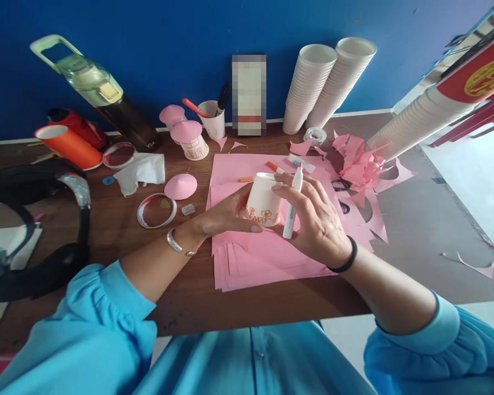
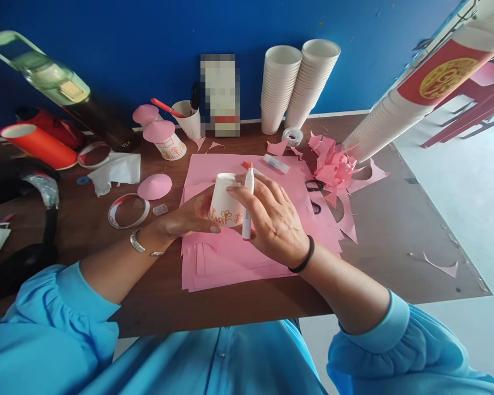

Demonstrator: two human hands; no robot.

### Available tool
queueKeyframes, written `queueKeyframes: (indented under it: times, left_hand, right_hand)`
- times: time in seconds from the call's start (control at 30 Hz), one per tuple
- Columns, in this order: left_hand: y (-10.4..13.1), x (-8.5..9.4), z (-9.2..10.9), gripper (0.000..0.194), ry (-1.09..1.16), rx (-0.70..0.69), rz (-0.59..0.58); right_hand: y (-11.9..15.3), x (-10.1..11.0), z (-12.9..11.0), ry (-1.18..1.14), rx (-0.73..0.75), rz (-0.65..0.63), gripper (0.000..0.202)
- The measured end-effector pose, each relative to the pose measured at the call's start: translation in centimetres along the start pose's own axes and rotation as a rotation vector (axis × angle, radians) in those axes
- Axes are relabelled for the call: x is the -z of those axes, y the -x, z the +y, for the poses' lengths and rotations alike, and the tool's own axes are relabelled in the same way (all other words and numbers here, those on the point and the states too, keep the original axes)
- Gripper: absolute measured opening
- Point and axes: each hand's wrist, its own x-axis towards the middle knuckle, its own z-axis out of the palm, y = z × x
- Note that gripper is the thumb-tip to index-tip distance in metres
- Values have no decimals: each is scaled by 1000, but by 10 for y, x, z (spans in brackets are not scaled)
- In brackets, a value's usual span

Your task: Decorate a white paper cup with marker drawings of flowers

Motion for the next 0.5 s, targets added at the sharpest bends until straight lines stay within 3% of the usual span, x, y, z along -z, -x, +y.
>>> queueKeyframes:
  times: [0.17,0.37,0.5]
  left_hand:
    - [3,3,0,75,38,44,26]
    - [2,8,-4,75,66,24,36]
    - [3,8,-4,75,58,9,5]
  right_hand:
    - [-2,5,0,-53,37,50,73]
    - [0,26,-11,-31,123,264,38]
    - [-5,30,-22,-145,139,189,18]
